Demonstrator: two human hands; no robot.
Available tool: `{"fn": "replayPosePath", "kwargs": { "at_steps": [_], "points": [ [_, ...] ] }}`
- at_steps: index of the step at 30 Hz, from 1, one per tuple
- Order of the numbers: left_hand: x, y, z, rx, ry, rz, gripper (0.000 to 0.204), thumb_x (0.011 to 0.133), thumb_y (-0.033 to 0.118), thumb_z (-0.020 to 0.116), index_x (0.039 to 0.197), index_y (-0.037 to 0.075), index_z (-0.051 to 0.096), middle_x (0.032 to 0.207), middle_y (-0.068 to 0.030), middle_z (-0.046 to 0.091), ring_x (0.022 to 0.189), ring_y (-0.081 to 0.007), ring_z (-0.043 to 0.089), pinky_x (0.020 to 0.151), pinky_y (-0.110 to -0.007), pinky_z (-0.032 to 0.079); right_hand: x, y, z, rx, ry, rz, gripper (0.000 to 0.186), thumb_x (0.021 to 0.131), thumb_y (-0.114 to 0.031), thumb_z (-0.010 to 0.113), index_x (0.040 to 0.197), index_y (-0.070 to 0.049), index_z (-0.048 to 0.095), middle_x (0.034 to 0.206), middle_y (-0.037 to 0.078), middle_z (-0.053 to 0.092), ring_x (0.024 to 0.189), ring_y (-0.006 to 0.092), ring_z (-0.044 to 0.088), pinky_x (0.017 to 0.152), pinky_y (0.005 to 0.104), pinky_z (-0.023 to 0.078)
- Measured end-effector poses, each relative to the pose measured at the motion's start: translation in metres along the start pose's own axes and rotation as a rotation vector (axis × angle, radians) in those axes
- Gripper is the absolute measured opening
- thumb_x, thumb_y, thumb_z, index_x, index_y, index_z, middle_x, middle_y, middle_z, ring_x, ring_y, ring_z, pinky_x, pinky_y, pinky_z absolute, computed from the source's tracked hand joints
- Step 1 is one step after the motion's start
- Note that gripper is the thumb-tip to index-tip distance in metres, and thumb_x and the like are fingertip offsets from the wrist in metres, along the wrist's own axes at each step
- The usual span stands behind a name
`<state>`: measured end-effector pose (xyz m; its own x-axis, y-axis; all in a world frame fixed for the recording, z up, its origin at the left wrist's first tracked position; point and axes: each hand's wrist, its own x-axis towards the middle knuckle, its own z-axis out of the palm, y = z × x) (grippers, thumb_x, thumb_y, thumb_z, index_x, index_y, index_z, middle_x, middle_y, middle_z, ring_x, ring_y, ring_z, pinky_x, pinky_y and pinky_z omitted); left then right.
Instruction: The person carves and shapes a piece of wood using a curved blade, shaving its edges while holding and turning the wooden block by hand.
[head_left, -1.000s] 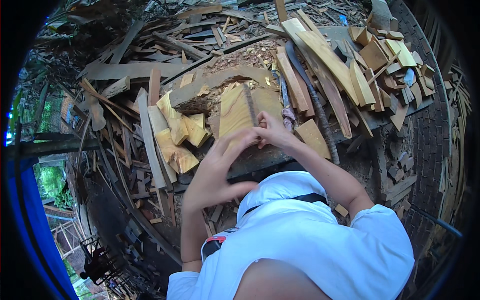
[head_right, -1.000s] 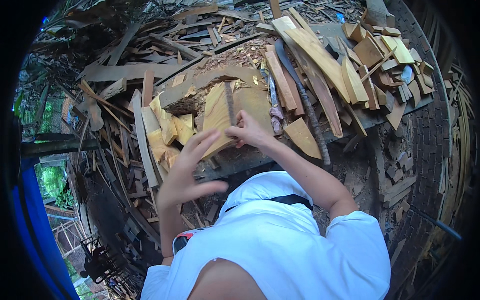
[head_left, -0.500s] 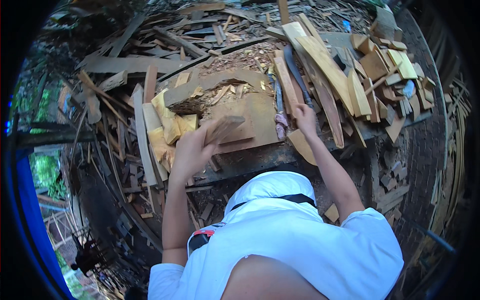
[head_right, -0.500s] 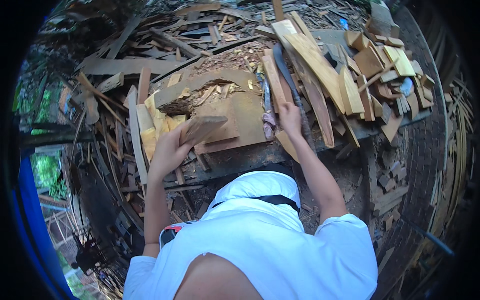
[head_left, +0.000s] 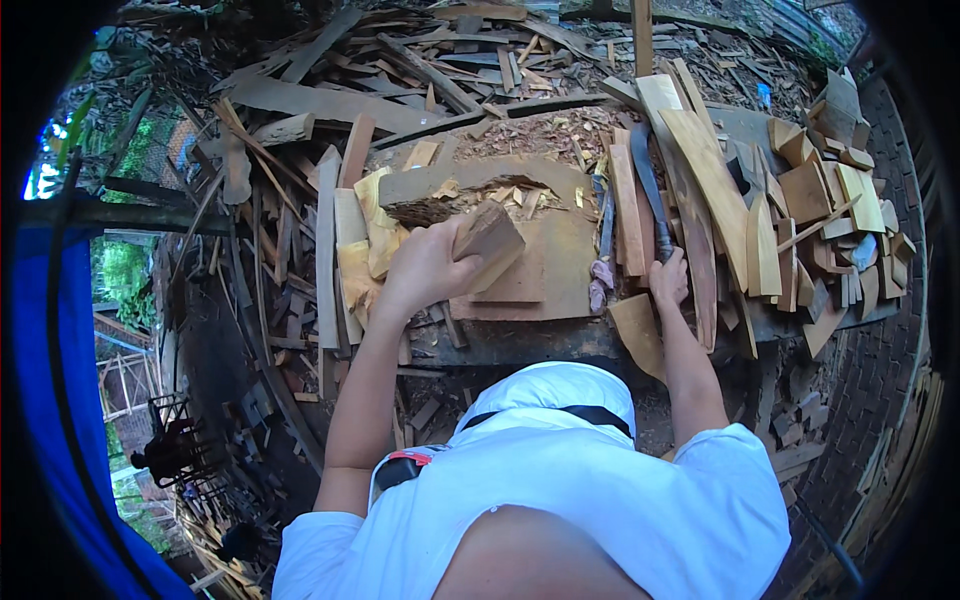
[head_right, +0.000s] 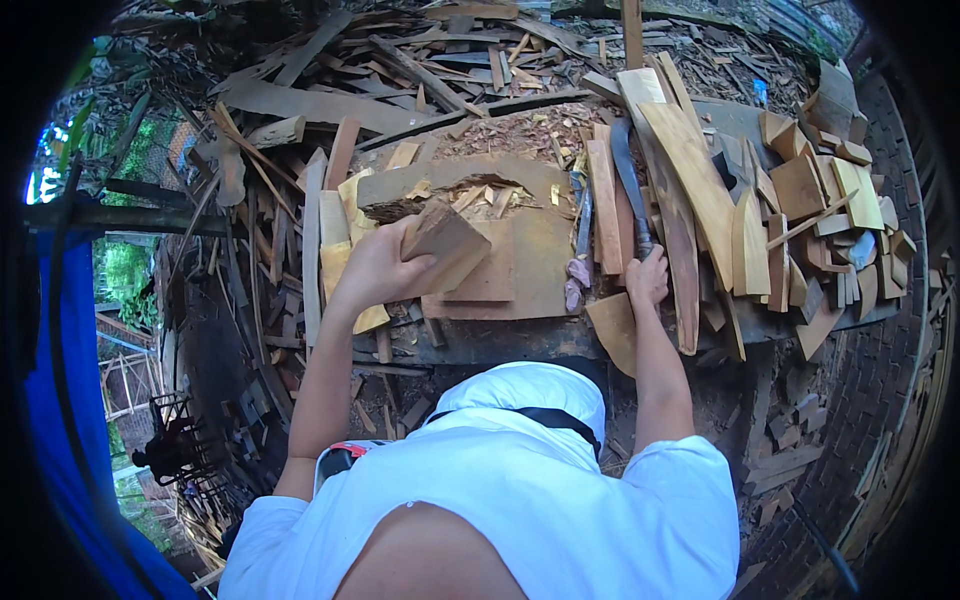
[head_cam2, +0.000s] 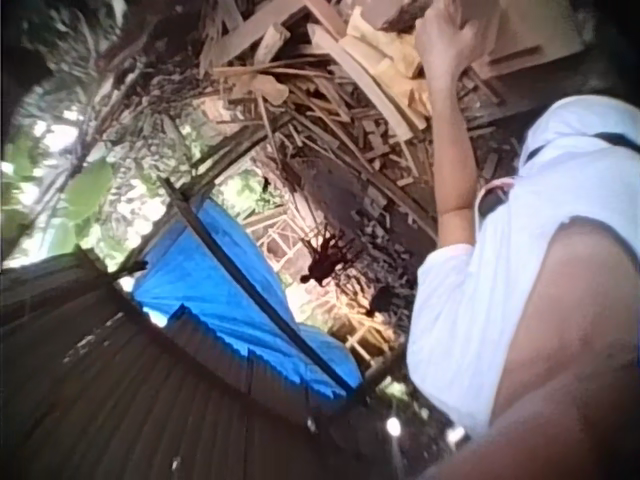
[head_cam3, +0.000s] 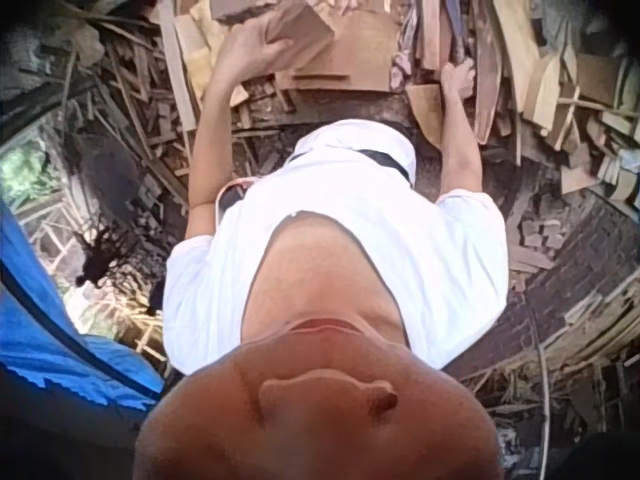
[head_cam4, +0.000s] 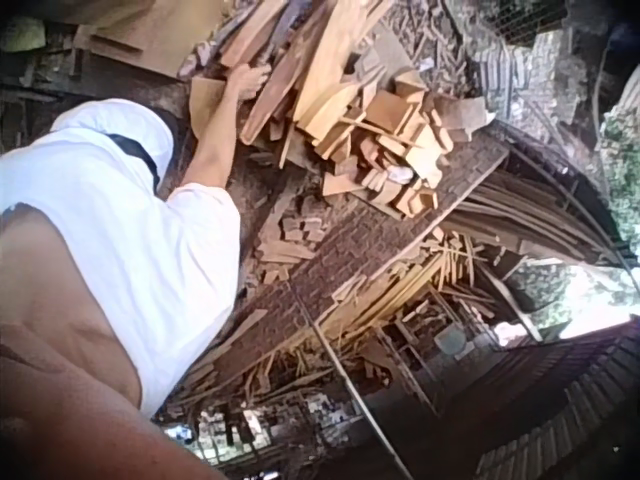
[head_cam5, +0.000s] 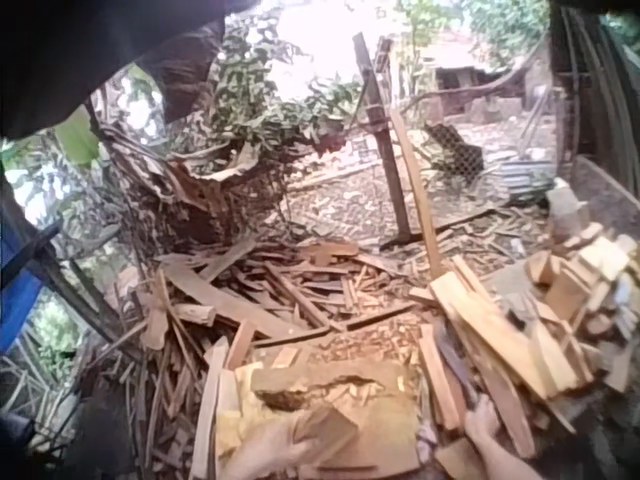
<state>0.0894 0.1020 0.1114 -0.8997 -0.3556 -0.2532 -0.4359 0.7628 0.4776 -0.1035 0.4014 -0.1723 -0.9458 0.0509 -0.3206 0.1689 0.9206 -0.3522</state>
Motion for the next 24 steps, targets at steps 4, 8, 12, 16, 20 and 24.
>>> {"fn": "replayPosePath", "kwargs": {
  "at_steps": [4, 8, 12, 16, 20, 24],
  "points": [
    [-0.003, 0.001, -0.003, -0.046, -0.047, 0.059, 0.038, 0.077, 0.022, 0.066, 0.11, 0.004, 0.061, 0.09, -0.0229, 0.067, 0.088, -0.0404, 0.065, 0.078, -0.047, 0.051, -0.015, -0.004, -0.033, 0.117, 0.037, -0.043, 0.039, 0.088, -0.033, 0.056, 0.119, -0.01, 0.049, 0.097, 0.019, 0.067, 0.089, 0.0384, 0.066, 0.077, 0.0505, 0.049],
    [-0.01, 0.009, -0.005, 0.01, -0.041, 0.044, 0.037, 0.077, 0.022, 0.067, 0.109, 0.004, 0.062, 0.09, -0.0228, 0.067, 0.088, -0.0404, 0.065, 0.078, -0.047, 0.051, -0.035, 0.012, -0.045, 0.481, 0.085, -0.282, 0.039, 0.094, -0.043, 0.058, 0.105, -0.006, 0.055, 0.075, 0.016, 0.063, 0.066, 0.0287, 0.064, 0.064, 0.0407, 0.049],
    [-0.009, 0.007, 0.003, 0.143, -0.081, -0.019, 0.035, 0.079, 0.023, 0.068, 0.108, 0.004, 0.063, 0.089, -0.022, 0.067, 0.087, -0.0401, 0.065, 0.075, -0.047, 0.049, -0.082, -0.007, -0.087, 0.754, -0.157, -0.339, 0.028, 0.097, -0.03, 0.058, 0.111, -0.006, 0.054, 0.06, 0.004, 0.053, 0.041, 0.0109, 0.05, 0.042, 0.0268, 0.042],
    [-0.03, 0.021, -0.003, 0.093, -0.036, 0.019, 0.035, 0.08, 0.021, 0.068, 0.112, 0.006, 0.064, 0.086, -0.0214, 0.067, 0.084, -0.0392, 0.065, 0.072, -0.045, 0.049, -0.106, -0.051, -0.138, 1.201, -0.761, -0.305, 0.035, 0.097, -0.028, 0.057, 0.123, -0.005, 0.051, 0.06, 0.002, 0.049, 0.048, 0.0105, 0.054, 0.043, 0.0255, 0.047],
    [-0.045, 0.027, -0.006, 0.153, 0.041, 0.083, 0.04, 0.08, 0.015, 0.069, 0.118, 0.006, 0.063, 0.086, -0.0209, 0.068, 0.083, -0.0386, 0.066, 0.072, -0.043, 0.05, -0.105, -0.074, -0.132, 1.15, -0.775, -0.445, 0.044, 0.096, -0.027, 0.058, 0.129, 0.001, 0.051, 0.078, 0.006, 0.061, 0.066, 0.0116, 0.064, 0.055, 0.0235, 0.052],
    [-0.055, -0.015, 0.023, -0.032, 0.248, 0.153, 0.045, 0.079, 0.015, 0.068, 0.124, 0.018, 0.063, 0.083, -0.0178, 0.068, 0.077, -0.0364, 0.067, 0.067, -0.043, 0.052, -0.124, -0.086, -0.132, 1.066, -0.713, -0.616, 0.038, 0.093, -0.014, 0.061, 0.125, 0.003, 0.052, 0.098, 0.01, 0.066, 0.093, 0.0148, 0.067, 0.062, 0.025, 0.055]
  ]
}}
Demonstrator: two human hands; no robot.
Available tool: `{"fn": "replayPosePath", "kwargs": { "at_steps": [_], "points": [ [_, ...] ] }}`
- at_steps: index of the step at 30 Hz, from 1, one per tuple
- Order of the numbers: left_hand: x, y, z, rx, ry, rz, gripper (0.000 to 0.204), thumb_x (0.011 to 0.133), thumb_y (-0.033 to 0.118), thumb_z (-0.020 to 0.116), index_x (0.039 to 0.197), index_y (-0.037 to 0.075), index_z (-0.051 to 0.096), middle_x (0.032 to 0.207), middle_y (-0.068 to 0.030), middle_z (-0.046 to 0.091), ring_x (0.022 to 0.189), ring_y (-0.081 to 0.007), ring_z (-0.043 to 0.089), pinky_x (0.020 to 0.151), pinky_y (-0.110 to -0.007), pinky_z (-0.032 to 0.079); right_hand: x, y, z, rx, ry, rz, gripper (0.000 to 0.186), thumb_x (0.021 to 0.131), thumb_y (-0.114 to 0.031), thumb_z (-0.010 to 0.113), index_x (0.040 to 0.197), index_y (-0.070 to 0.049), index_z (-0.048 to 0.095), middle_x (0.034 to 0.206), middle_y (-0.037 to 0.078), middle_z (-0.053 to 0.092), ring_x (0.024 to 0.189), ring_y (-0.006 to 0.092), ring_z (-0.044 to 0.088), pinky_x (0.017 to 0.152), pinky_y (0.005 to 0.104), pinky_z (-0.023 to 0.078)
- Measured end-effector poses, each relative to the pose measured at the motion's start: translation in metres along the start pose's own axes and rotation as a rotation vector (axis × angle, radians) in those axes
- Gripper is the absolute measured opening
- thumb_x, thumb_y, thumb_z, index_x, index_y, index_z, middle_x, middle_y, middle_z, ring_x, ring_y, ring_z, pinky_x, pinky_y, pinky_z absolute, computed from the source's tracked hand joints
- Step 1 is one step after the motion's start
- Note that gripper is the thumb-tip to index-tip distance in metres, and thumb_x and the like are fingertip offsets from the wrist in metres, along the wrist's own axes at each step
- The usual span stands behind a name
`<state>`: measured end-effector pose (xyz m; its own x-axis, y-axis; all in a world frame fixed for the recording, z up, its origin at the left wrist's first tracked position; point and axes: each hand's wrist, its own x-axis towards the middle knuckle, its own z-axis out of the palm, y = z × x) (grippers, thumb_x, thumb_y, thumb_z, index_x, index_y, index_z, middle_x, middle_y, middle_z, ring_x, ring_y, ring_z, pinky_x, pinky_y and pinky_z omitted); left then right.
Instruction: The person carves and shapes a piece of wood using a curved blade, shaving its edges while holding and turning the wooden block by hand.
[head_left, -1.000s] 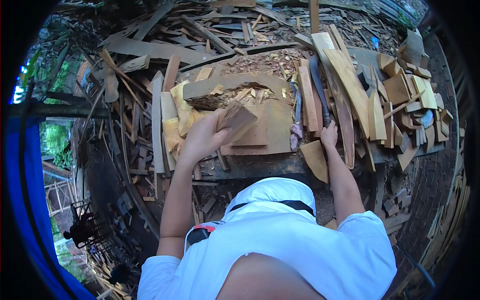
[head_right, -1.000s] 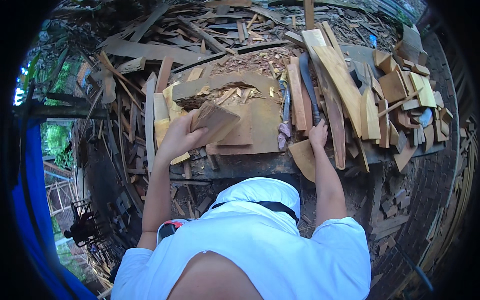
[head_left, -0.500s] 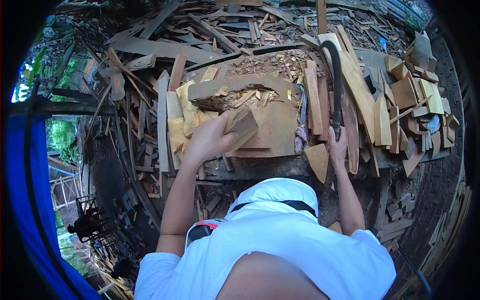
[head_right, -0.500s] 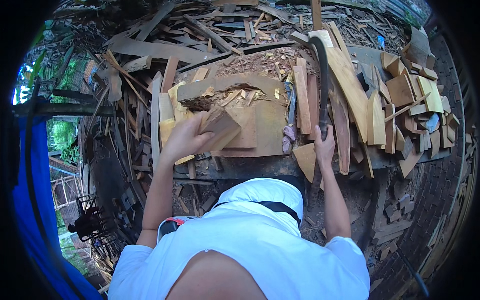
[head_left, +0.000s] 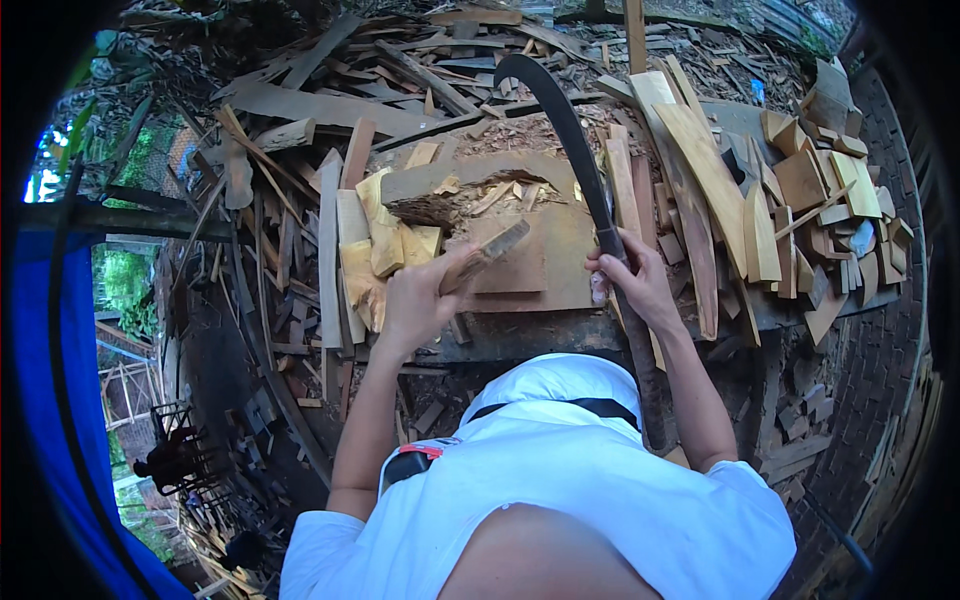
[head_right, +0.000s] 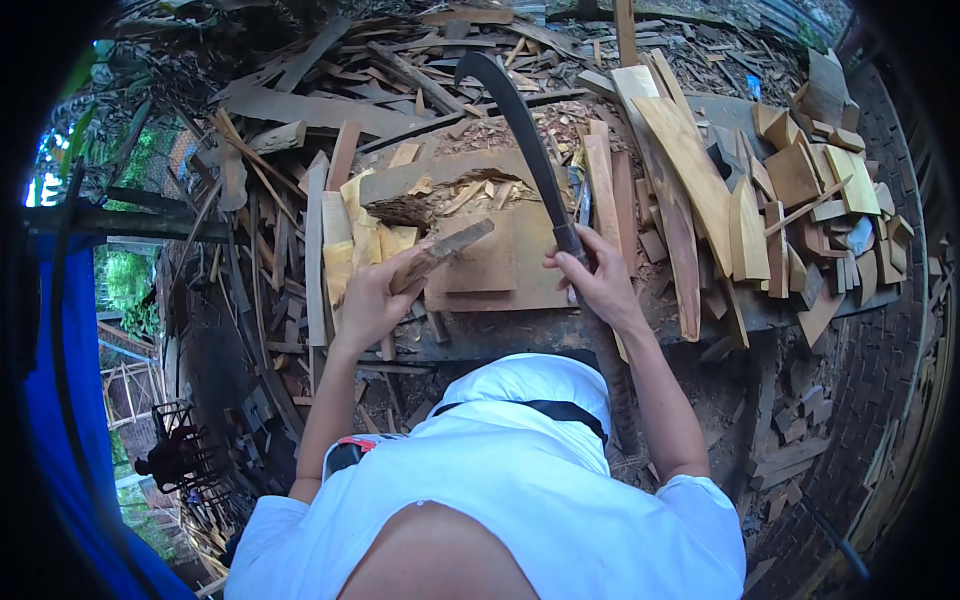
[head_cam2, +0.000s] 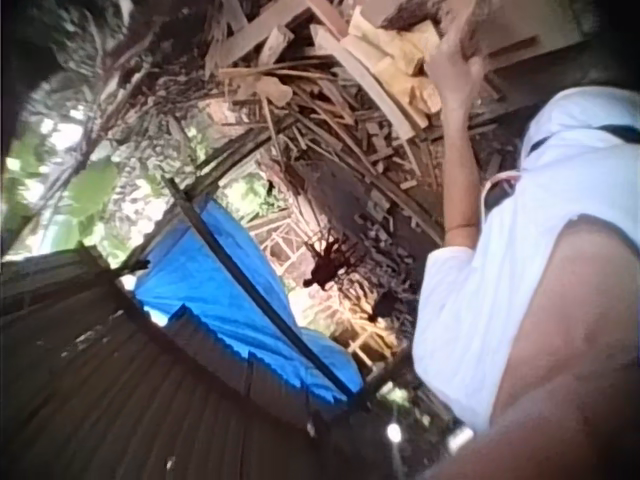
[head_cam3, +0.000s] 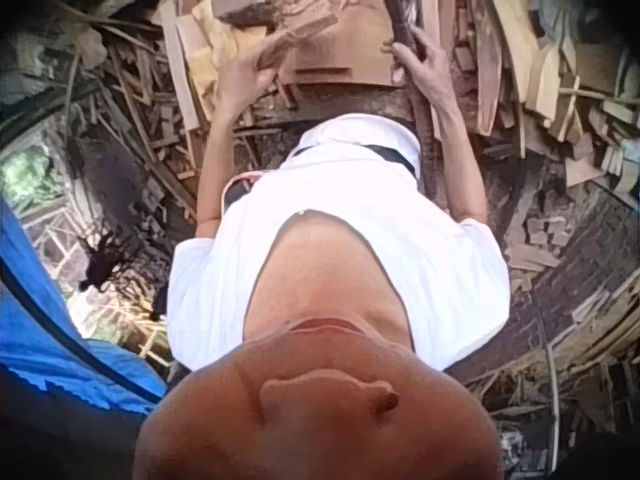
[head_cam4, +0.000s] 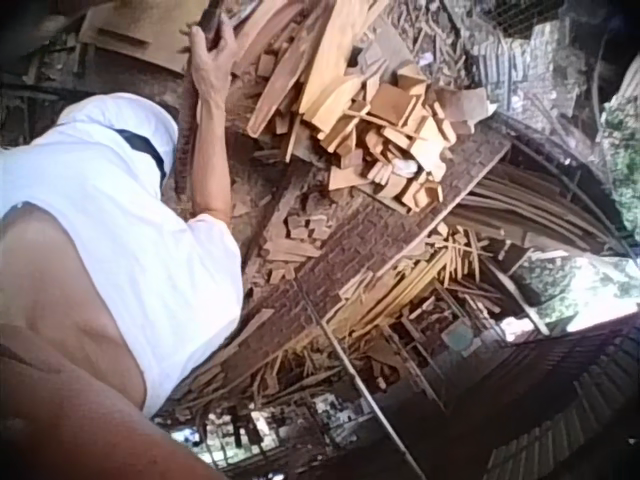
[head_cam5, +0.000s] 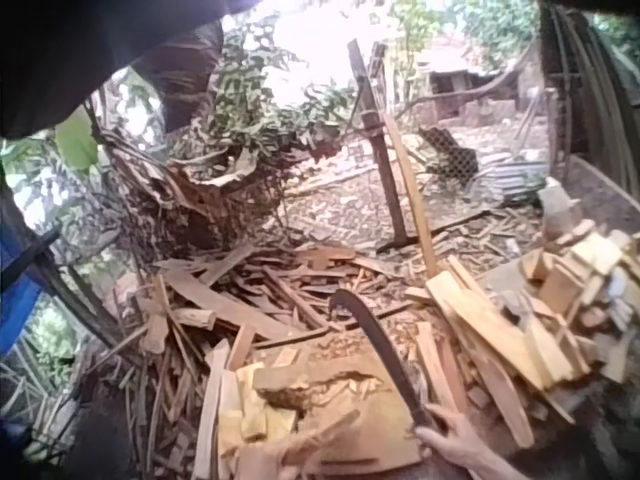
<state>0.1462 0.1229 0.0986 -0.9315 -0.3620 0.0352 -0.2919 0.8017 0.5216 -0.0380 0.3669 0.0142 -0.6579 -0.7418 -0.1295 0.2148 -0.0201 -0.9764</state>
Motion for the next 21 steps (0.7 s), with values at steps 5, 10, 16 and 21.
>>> {"fn": "replayPosePath", "kwargs": {
  "at_steps": [5, 10, 16, 21],
  "points": [
    [-0.015, 0.007, -0.011, -0.069, 0.001, -0.05, 0.044, 0.08, 0.015, 0.07, 0.124, 0.014, 0.064, 0.088, -0.0178, 0.069, 0.079, -0.0347, 0.068, 0.067, -0.039, 0.053, -0.009, -0.033, 0.015, 0.082, -0.095, 0.086, 0.045, 0.094, -0.015, 0.056, 0.136, -0.006, 0.041, 0.071, 0.004, 0.053, 0.049, 0.0096, 0.053, 0.043, 0.0246, 0.045],
    [-0.007, 0.002, -0.005, -0.045, 0.005, -0.156, 0.036, 0.078, 0.014, 0.072, 0.113, 0.004, 0.067, 0.083, -0.0165, 0.07, 0.075, -0.0279, 0.071, 0.067, -0.034, 0.052, -0.011, -0.002, 0.039, -0.418, -0.081, 0.104, 0.035, 0.097, -0.018, 0.054, 0.128, -0.006, 0.044, 0.065, 0.011, 0.056, 0.047, 0.0207, 0.058, 0.045, 0.0352, 0.045],
    [-0.003, -0.009, -0.003, -0.079, -0.003, -0.229, 0.029, 0.078, 0.018, 0.073, 0.104, 0.005, 0.069, 0.075, -0.0146, 0.069, 0.067, -0.0269, 0.067, 0.062, -0.036, 0.049, -0.018, -0.019, 0.082, -0.896, -0.035, -0.366, 0.024, 0.094, -0.01, 0.053, 0.117, -0.007, 0.048, 0.083, 0.02, 0.064, 0.069, 0.0397, 0.064, 0.054, 0.0488, 0.049],
    [-0.011, -0.016, -0.001, -0.166, 0.015, -0.247, 0.026, 0.078, 0.018, 0.072, 0.102, 0.008, 0.07, 0.078, -0.0174, 0.069, 0.074, -0.0346, 0.068, 0.065, -0.04, 0.051, -0.025, -0.077, 0.107, -0.836, 0.006, -0.464, 0.02, 0.094, -0.009, 0.054, 0.113, -0.005, 0.049, 0.073, 0.02, 0.061, 0.064, 0.0401, 0.061, 0.053, 0.048, 0.046]
  ]
}}
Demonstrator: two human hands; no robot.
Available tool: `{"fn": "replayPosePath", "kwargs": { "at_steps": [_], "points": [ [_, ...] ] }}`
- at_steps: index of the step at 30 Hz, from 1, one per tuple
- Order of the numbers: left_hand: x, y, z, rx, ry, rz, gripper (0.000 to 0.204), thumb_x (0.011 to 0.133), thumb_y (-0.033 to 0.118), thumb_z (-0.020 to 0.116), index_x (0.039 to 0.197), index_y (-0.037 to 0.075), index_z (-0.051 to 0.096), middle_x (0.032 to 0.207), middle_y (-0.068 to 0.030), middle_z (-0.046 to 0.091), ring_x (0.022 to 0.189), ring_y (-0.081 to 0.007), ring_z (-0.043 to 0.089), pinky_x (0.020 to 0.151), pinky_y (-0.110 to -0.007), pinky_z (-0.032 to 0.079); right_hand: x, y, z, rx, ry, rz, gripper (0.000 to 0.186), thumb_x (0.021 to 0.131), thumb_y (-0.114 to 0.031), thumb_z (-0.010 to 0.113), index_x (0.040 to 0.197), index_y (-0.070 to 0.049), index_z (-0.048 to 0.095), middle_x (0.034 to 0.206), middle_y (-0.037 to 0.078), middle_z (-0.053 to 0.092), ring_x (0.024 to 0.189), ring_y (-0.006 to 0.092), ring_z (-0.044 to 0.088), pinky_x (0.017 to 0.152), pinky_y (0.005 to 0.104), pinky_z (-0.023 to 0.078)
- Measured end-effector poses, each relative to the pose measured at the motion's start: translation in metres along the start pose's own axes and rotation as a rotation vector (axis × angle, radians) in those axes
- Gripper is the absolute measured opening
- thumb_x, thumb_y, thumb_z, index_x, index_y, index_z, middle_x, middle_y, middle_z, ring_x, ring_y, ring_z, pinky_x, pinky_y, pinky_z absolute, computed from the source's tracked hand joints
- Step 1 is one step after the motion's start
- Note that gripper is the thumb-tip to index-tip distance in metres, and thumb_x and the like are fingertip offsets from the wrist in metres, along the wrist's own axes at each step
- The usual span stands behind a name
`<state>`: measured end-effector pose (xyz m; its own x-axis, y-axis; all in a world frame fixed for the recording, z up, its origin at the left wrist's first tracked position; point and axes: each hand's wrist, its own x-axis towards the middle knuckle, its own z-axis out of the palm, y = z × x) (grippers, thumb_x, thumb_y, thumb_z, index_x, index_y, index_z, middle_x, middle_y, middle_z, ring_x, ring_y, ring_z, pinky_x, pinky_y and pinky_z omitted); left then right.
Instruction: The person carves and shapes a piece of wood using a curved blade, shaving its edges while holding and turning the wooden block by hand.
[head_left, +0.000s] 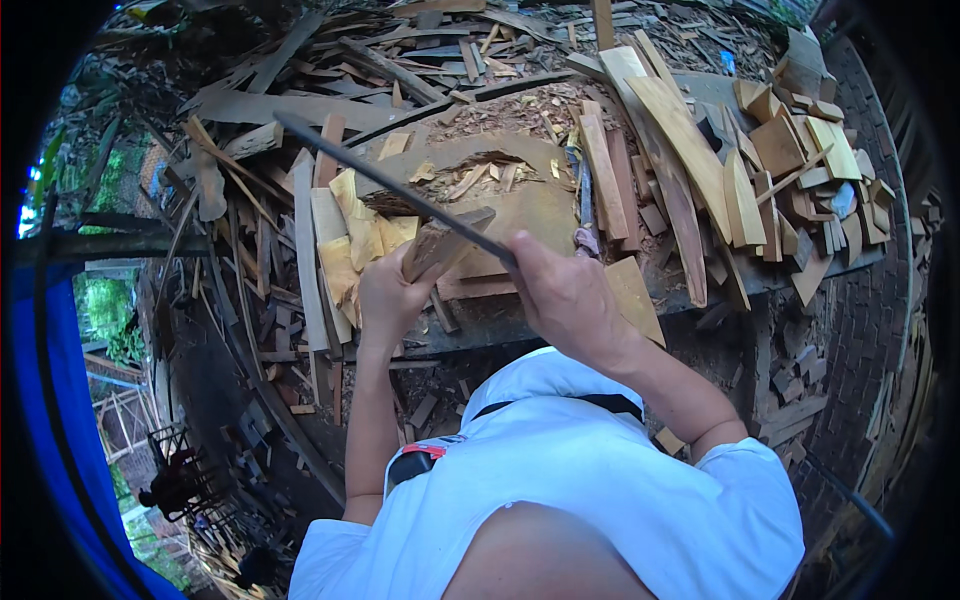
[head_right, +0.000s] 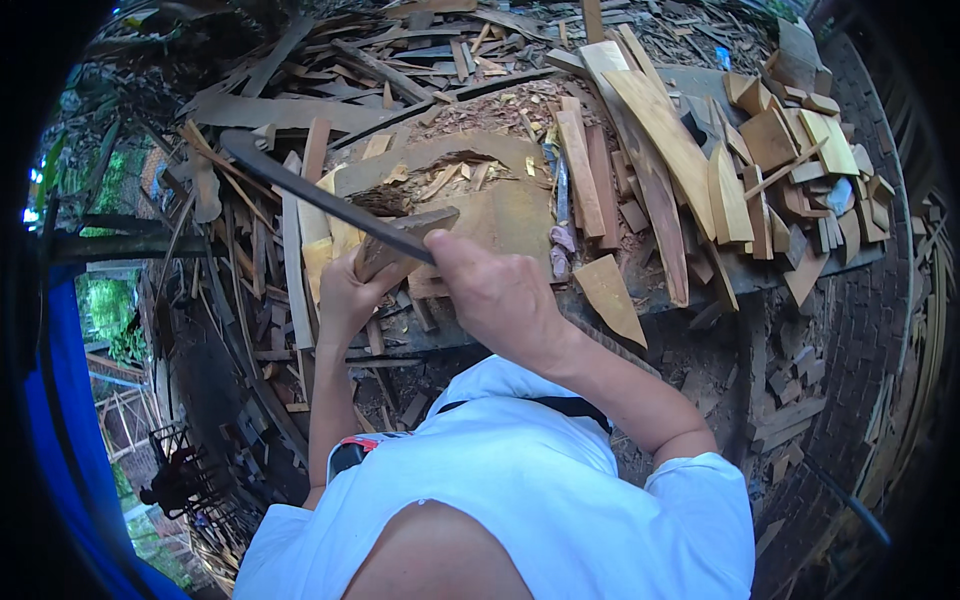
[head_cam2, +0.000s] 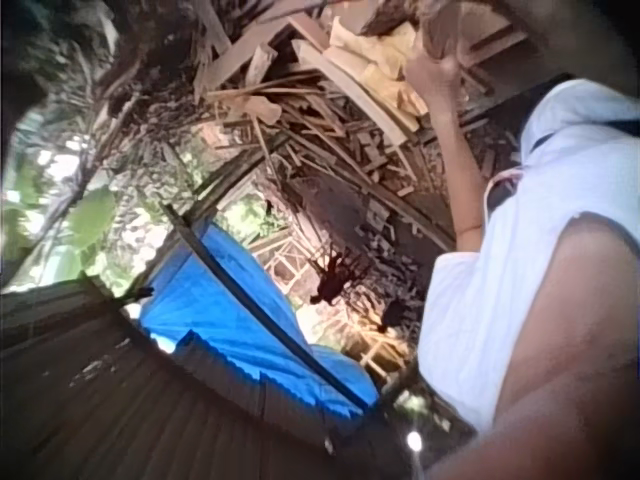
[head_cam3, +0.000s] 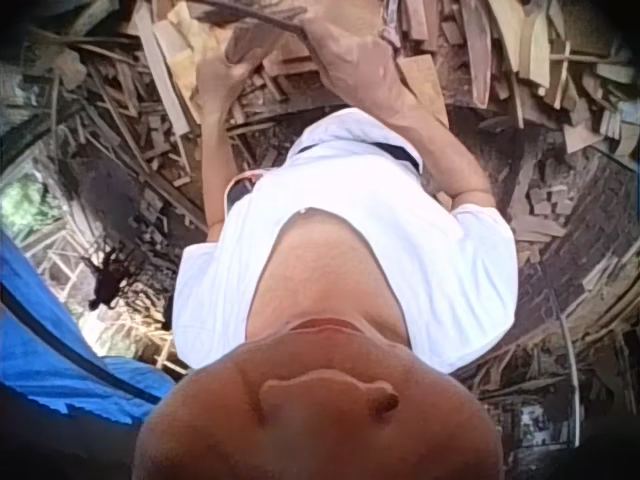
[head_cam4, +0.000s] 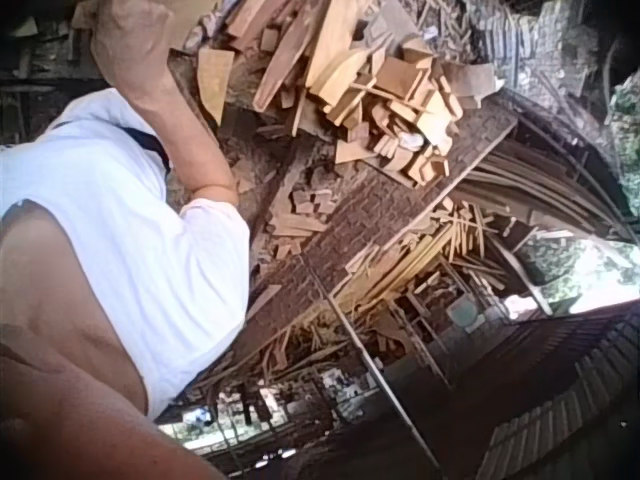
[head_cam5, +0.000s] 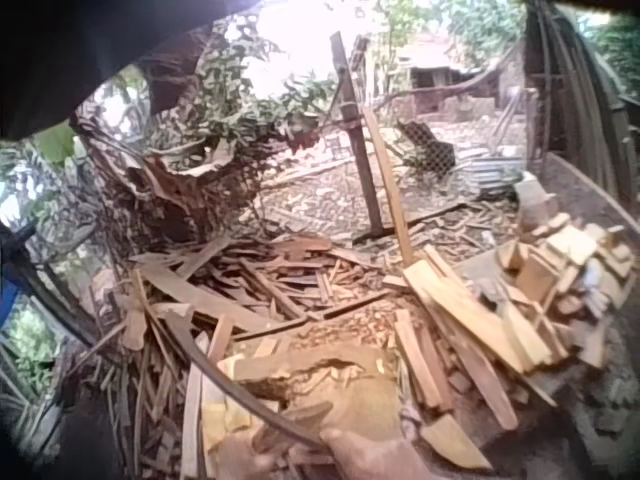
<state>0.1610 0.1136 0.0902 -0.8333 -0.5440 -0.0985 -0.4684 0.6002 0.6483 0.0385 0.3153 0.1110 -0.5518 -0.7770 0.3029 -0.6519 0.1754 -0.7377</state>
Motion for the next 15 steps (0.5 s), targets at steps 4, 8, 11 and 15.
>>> {"fn": "replayPosePath", "kwargs": {
  "at_steps": [4, 8, 11, 15],
  "points": [
    [-0.004, -0.005, 0.0, 0.057, 0.002, 0.032, 0.027, 0.077, 0.017, 0.072, 0.103, 0.009, 0.07, 0.079, -0.0181, 0.068, 0.075, -0.0349, 0.068, 0.065, -0.039, 0.051, -0.016, 0.048, 0.031, -0.368, -0.362, 0.198, 0.027, 0.093, -0.011, 0.051, 0.119, -0.006, 0.049, 0.073, 0.016, 0.064, 0.065, 0.0364, 0.065, 0.053, 0.0461, 0.049],
    [-0.004, -0.002, 0.005, 0.024, 0.048, 0.057, 0.03, 0.078, 0.017, 0.072, 0.107, 0.009, 0.07, 0.078, -0.0182, 0.068, 0.075, -0.0358, 0.067, 0.064, -0.039, 0.051, -0.037, 0.102, 0.046, -0.376, -0.261, 0.147, 0.033, 0.095, -0.017, 0.05, 0.126, -0.006, 0.047, 0.07, 0.016, 0.063, 0.064, 0.0372, 0.065, 0.053, 0.0486, 0.048],
    [-0.004, 0.006, 0.003, 0.023, 0.051, 0.051, 0.03, 0.078, 0.017, 0.071, 0.108, 0.01, 0.069, 0.077, -0.0175, 0.068, 0.074, -0.0352, 0.068, 0.063, -0.039, 0.051, -0.015, 0.039, 0.016, -0.238, -0.217, 0.105, 0.024, 0.091, -0.01, 0.047, 0.114, -0.005, 0.051, 0.073, 0.016, 0.066, 0.061, 0.0364, 0.066, 0.05, 0.0488, 0.049],
    [-0.003, -0.007, -0.001, 0.013, 0.024, 0.059, 0.03, 0.078, 0.017, 0.07, 0.107, 0.008, 0.069, 0.075, -0.0182, 0.067, 0.073, -0.0361, 0.067, 0.063, -0.04, 0.051, -0.003, 0.006, 0.016, -0.085, -0.073, 0.029, 0.015, 0.098, -0.019, 0.049, 0.101, -0.006, 0.042, 0.069, 0.018, 0.061, 0.064, 0.0418, 0.061, 0.051, 0.0502, 0.044]
  ]
}}
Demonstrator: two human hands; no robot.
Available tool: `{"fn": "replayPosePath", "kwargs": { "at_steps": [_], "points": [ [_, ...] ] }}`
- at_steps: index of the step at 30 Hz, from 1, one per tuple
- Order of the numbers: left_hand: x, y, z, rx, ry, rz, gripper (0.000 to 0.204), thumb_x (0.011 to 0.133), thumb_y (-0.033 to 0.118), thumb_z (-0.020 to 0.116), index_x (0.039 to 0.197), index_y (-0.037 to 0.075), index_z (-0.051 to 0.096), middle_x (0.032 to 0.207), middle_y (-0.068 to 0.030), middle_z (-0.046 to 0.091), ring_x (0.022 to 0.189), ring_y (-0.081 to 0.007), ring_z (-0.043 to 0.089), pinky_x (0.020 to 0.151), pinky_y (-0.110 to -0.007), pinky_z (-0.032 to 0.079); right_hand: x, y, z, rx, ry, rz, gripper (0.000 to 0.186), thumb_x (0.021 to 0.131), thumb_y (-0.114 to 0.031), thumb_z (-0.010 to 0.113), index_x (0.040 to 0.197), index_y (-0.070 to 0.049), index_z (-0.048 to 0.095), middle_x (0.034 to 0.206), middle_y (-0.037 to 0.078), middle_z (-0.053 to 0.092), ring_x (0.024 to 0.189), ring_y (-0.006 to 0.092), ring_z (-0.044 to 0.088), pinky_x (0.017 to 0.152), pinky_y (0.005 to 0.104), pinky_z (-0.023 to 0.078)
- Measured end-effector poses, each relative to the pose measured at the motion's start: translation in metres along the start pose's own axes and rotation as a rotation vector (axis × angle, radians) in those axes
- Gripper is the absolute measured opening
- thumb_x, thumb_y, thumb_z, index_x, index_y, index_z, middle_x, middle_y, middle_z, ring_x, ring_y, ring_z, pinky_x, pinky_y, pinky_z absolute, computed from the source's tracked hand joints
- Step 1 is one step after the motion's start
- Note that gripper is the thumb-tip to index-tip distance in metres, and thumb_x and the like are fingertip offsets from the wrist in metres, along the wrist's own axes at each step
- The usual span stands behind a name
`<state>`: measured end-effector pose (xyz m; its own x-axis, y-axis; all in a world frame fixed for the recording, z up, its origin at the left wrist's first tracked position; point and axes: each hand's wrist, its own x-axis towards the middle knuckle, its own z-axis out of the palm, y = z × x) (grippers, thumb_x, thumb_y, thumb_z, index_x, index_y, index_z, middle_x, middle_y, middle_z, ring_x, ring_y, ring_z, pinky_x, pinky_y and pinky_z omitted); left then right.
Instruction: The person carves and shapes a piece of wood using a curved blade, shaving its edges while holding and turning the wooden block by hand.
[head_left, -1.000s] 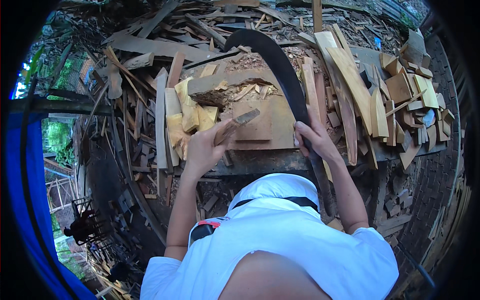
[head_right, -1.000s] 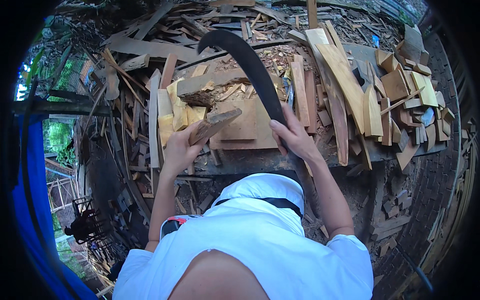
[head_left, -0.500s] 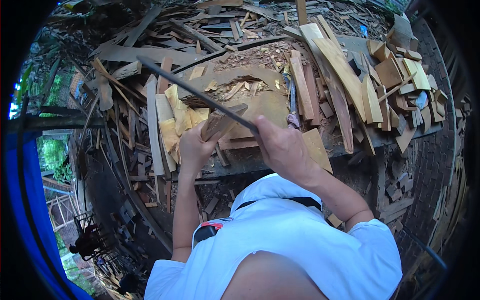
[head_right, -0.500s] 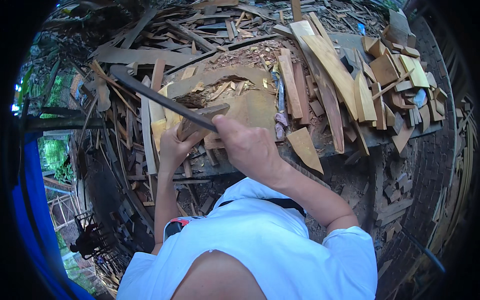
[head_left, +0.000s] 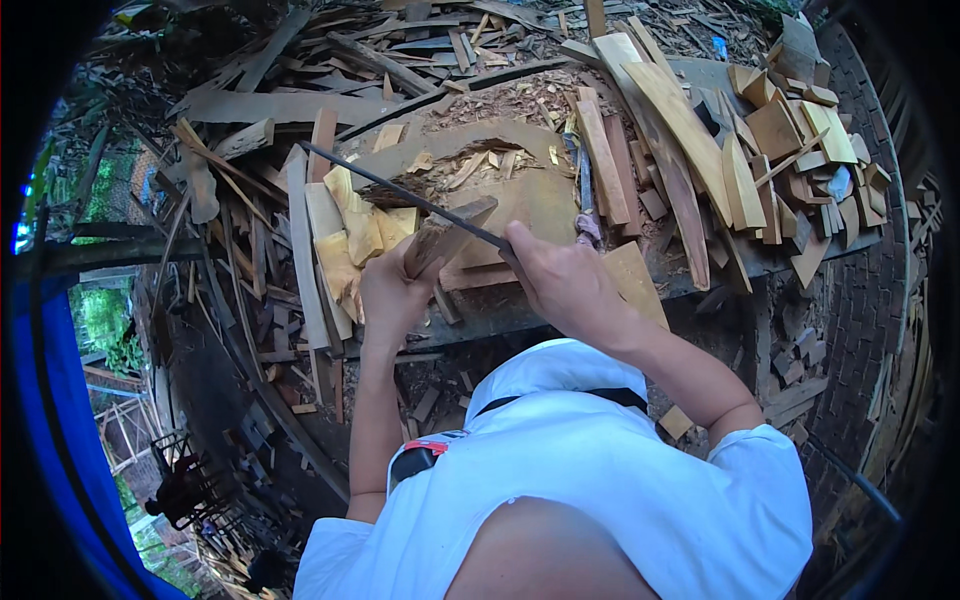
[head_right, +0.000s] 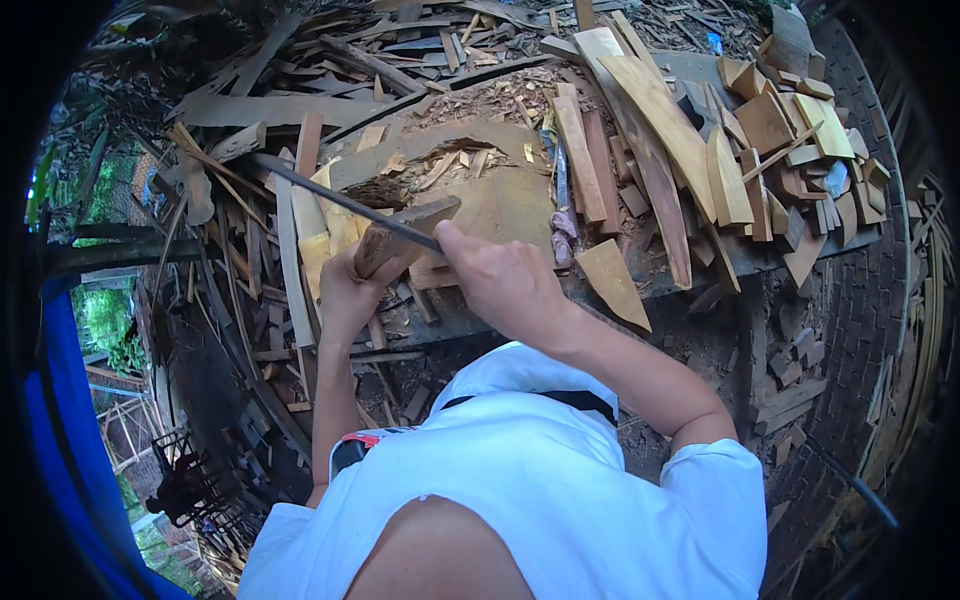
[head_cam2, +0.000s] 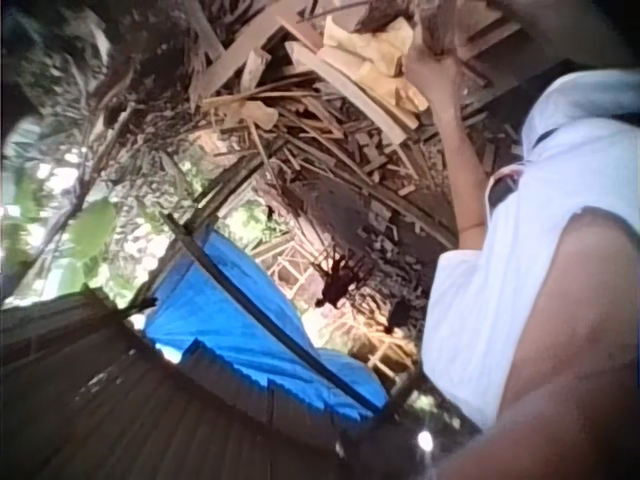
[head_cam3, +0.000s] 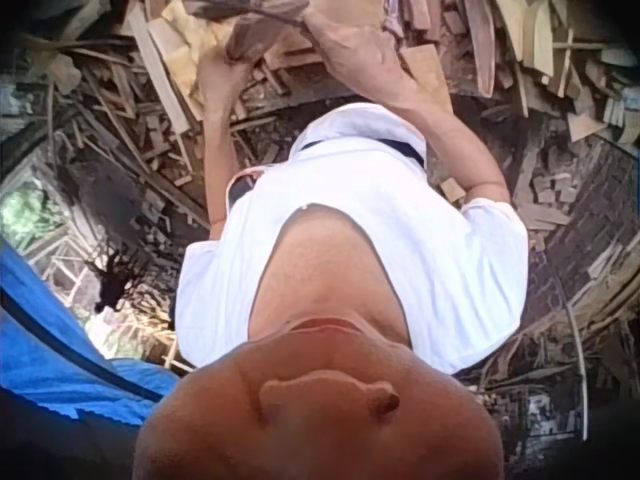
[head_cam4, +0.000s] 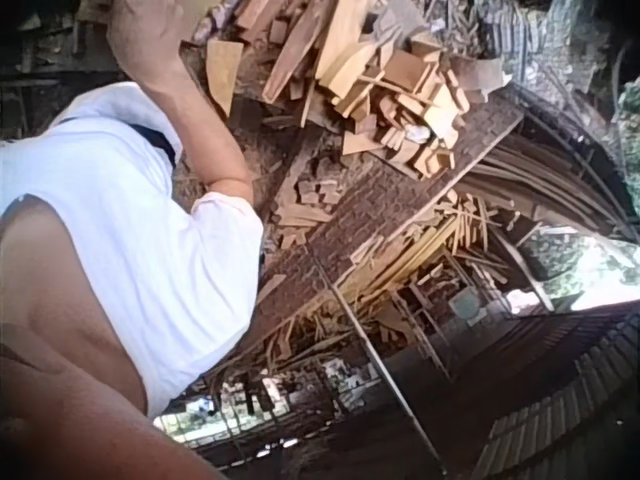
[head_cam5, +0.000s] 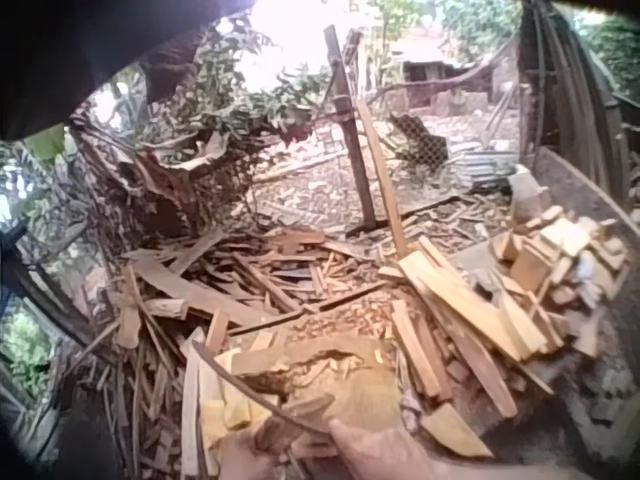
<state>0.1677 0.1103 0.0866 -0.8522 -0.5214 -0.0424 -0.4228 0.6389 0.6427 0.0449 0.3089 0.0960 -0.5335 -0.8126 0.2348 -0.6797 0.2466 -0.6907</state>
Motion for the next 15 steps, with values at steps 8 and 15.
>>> {"fn": "replayPosePath", "kwargs": {
  "at_steps": [8, 15],
  "points": [
    [0.002, -0.01, 0.006, -0.08, 0.061, 0.049, 0.027, 0.078, 0.018, 0.071, 0.102, 0.007, 0.069, 0.076, -0.0175, 0.068, 0.074, -0.0364, 0.067, 0.064, -0.039, 0.051, 0.009, 0.005, 0.018, -0.161, -0.154, 0.041, 0.022, 0.088, -0.009, 0.049, 0.111, -0.006, 0.047, 0.068, 0.016, 0.065, 0.063, 0.0361, 0.066, 0.051, 0.0487, 0.049],
    [0.002, 0.002, 0.001, 0.022, 0.006, 0.017, 0.029, 0.078, 0.02, 0.073, 0.104, 0.008, 0.07, 0.076, -0.0161, 0.069, 0.075, -0.0353, 0.068, 0.065, -0.04, 0.05, -0.003, 0.0, 0.003, -0.15, -0.055, -0.032, 0.02, 0.086, -0.008, 0.053, 0.105, -0.006, 0.047, 0.068, 0.015, 0.065, 0.063, 0.0349, 0.066, 0.049, 0.0465, 0.049]
  ]
}}
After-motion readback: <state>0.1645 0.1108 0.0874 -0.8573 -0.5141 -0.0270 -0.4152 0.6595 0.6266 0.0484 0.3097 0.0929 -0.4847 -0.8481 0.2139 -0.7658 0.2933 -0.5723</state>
